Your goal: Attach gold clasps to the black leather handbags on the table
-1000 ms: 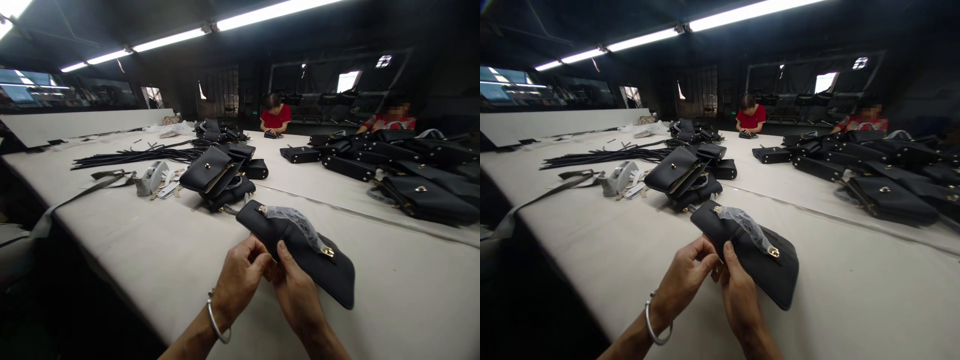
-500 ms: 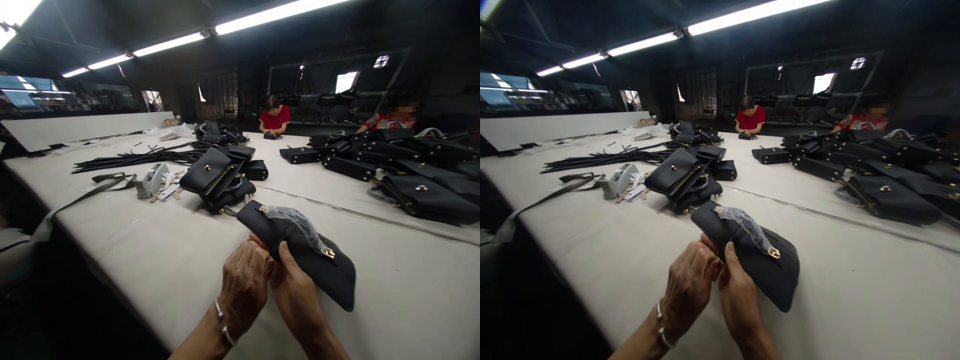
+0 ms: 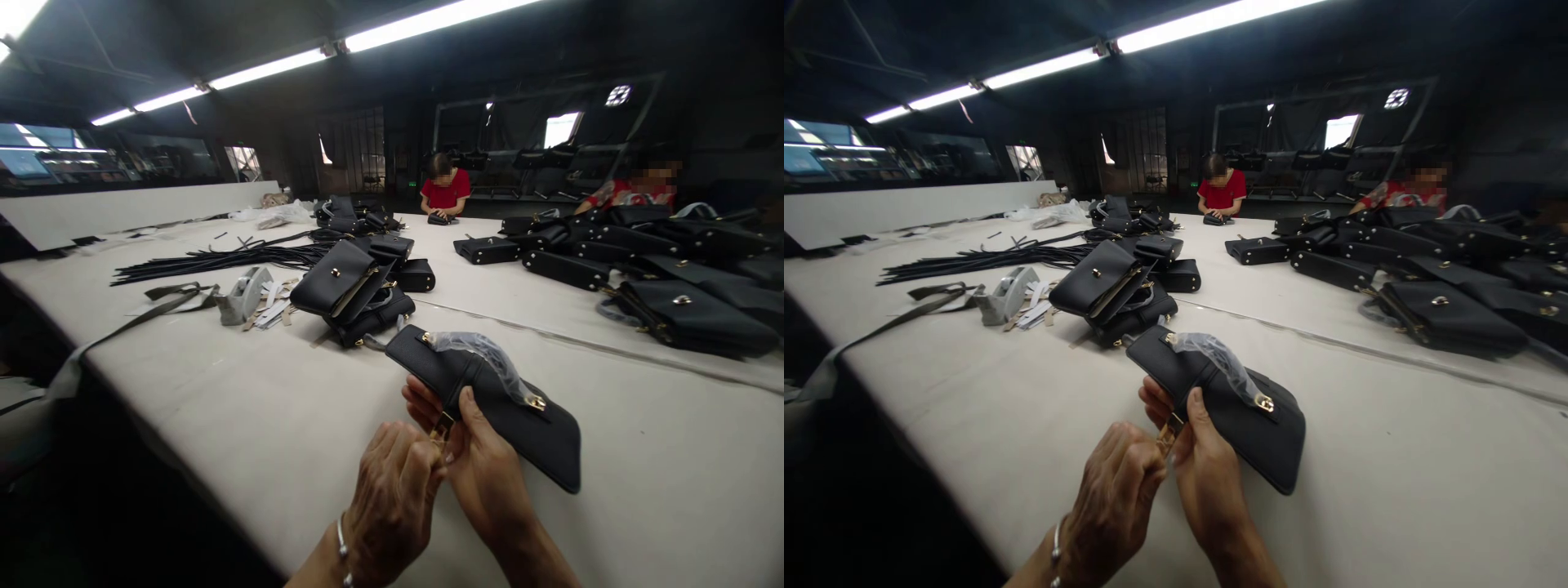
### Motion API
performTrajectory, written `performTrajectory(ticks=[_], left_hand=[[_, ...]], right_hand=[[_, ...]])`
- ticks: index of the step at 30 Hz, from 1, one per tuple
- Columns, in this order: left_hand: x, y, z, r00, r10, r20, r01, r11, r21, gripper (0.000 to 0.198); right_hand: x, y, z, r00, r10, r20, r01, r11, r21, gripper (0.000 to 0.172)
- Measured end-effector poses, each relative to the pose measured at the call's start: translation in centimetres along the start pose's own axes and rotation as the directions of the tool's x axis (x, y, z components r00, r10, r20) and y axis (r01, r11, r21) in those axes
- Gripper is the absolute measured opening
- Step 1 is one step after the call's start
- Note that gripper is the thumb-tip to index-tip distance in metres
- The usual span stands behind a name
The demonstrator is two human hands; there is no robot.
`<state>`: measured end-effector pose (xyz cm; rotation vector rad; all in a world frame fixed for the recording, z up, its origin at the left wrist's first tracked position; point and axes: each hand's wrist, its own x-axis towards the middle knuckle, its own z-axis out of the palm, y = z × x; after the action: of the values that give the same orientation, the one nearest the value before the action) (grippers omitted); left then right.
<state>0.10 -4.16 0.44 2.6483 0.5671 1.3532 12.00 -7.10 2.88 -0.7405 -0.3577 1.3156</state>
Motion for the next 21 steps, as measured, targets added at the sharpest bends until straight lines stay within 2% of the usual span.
performTrajectory(ticks=[3,5,7,9,10,12,15,18,19,21], left_hand=[[-0.5,0.3,-0.7,0.998,-0.048,-0.032,0.043,0.989,-0.142,0.010],[-0.5,0.6,-1.4,0.989,-0.148,-0.003,0.139,0.934,-0.329,0.010],[-0.5,0.8,-2.2,0.947,-0.290,0.136,0.316,0.779,-0.542,0.016],[-0.7,0.6,-3.1,0.863,-0.391,0.320,0.501,0.579,-0.643,0.023],[-1.0,0.4,-3.5,0.822,-0.420,0.385,0.565,0.513,-0.646,0.025],[-2.1,-0.7,-4.5,0.763,-0.469,0.446,0.644,0.494,-0.583,0.030],[-5.3,-3.2,-6.9,0.690,-0.589,0.421,0.724,0.581,-0.372,0.029],[-10.3,-6.5,-10.8,0.632,-0.717,0.295,0.765,0.638,-0.088,0.039],[-12.1,-7.6,-12.3,0.605,-0.765,0.221,0.784,0.620,-0.001,0.047],[-15.7,-9.4,-15.4,0.517,-0.853,0.076,0.844,0.523,0.120,0.057]], right_hand=[[0.0,-0.2,0.0,1.000,-0.018,0.003,0.018,1.000,-0.006,0.054],[-0.1,-0.4,0.1,1.000,-0.010,0.014,0.011,1.000,-0.016,0.055],[-0.2,-0.5,0.1,1.000,0.003,0.023,-0.002,1.000,-0.014,0.055],[-0.2,-0.8,0.0,0.999,0.014,0.033,-0.014,1.000,0.004,0.053],[-0.2,-0.9,0.0,0.999,0.021,0.039,-0.022,1.000,0.017,0.053],[-0.1,-1.2,-0.1,0.998,0.035,0.044,-0.036,0.999,0.037,0.052],[0.0,-1.4,-0.2,0.998,0.049,0.038,-0.051,0.997,0.058,0.053],[0.1,-1.3,-0.1,0.998,0.057,0.022,-0.058,0.997,0.048,0.053],[0.2,-1.2,-0.2,0.998,0.061,0.017,-0.061,0.998,0.034,0.053],[0.2,-1.0,-0.2,0.998,0.056,-0.003,-0.056,0.998,-0.021,0.052]])
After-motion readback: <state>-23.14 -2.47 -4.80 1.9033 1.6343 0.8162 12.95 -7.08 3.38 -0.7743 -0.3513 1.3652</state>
